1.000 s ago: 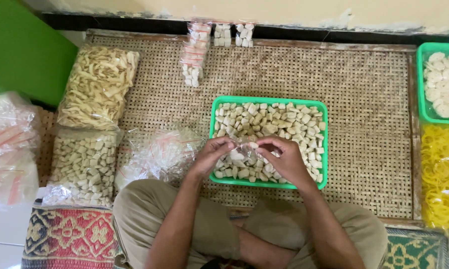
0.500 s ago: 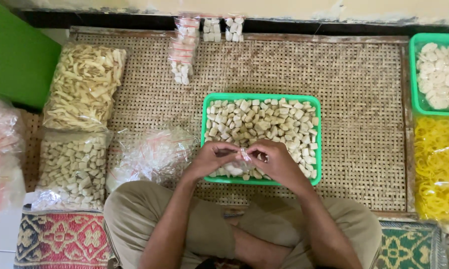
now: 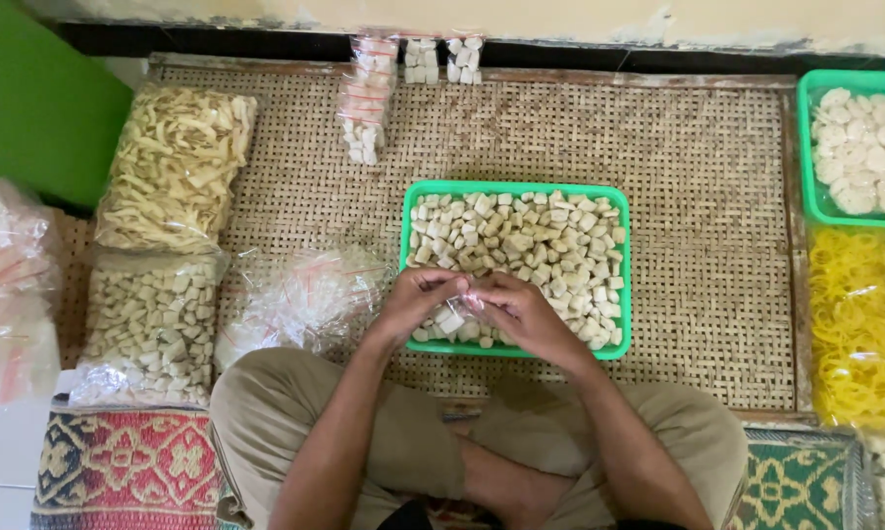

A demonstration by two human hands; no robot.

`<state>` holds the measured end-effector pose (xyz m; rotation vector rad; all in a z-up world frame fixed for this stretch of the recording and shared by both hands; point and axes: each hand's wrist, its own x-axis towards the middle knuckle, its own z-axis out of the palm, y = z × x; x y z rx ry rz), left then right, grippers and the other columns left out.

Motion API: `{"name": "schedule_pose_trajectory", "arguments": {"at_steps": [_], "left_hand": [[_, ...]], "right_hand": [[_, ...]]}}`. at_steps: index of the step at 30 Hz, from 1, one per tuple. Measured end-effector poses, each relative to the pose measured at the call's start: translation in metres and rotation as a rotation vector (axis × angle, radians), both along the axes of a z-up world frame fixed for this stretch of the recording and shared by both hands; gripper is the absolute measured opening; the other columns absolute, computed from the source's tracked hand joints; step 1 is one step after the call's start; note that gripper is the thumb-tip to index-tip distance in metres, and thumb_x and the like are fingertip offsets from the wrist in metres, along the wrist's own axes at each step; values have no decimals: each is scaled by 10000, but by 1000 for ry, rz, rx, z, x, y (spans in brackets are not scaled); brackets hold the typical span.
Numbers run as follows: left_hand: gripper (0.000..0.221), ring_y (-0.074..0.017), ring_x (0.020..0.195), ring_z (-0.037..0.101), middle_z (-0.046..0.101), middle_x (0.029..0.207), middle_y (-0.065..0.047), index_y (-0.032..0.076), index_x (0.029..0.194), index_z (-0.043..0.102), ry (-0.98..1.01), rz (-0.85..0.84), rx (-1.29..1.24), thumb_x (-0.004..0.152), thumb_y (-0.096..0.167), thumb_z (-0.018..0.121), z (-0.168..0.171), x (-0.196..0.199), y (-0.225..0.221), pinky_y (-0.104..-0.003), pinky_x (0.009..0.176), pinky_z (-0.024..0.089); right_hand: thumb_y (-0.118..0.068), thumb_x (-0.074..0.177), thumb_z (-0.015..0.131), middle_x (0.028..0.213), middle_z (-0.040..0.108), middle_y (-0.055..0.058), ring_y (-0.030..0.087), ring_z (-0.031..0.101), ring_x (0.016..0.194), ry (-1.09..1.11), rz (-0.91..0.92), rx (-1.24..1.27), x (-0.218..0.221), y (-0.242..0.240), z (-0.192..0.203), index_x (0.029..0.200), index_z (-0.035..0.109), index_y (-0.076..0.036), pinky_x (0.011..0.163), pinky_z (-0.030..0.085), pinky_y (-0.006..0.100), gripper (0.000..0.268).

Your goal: Packaging small snack items into individual plastic bags and tying them

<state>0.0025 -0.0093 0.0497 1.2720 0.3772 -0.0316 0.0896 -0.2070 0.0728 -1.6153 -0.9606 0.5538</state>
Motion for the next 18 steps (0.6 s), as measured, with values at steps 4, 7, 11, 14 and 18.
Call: {"name": "schedule_pose_trajectory", "arguments": {"at_steps": [4, 7, 11, 14, 18], "left_hand": [[181, -90, 798, 658, 788, 896, -105, 45, 1044, 809, -9, -19, 20, 902, 157, 805, 12, -3, -3, -257, 742, 557], [139, -102, 772, 671, 787, 857, -122, 45, 1015, 812, -16, -48, 43, 903, 127, 800, 14, -5, -7, -259, 723, 557], [156, -129, 778, 662, 784, 890, -139, 42, 1017, 813, 10, -119, 52, 889, 130, 806, 21, -6, -8, -290, 736, 560], [251, -239, 876, 691, 748, 1042, -203, 12, 1136, 752, 2, -140, 61, 957, 185, 720, 25, -5, -1, -363, 789, 580], [430, -188, 805, 754, 714, 1154, -160, 47, 1333, 630, 70, -107, -141, 970, 273, 683, -17, -8, 19, -284, 639, 651]], "right_hand": [[-21, 1013, 572, 1020, 704, 205, 174, 610, 795, 205, 85, -112, -4, 2, 21, 1303, 689, 19, 662, 582, 386, 316], [-25, 1045, 459, 860, 635, 130, 180, 594, 709, 344, 191, -270, -10, -3, 15, 1358, 640, 52, 617, 590, 341, 369], [-29, 1065, 393, 707, 566, 93, 180, 540, 645, 387, 303, -302, -7, -4, 11, 937, 620, 2, 599, 512, 343, 263], [-8, 1046, 398, 737, 590, 82, 167, 564, 659, 361, 298, -327, -2, -5, 23, 1181, 590, -10, 608, 527, 343, 235], [-1, 1037, 414, 791, 595, 78, 121, 532, 622, 397, 198, -226, 5, -16, 22, 1489, 510, 1, 544, 498, 291, 462]]}}
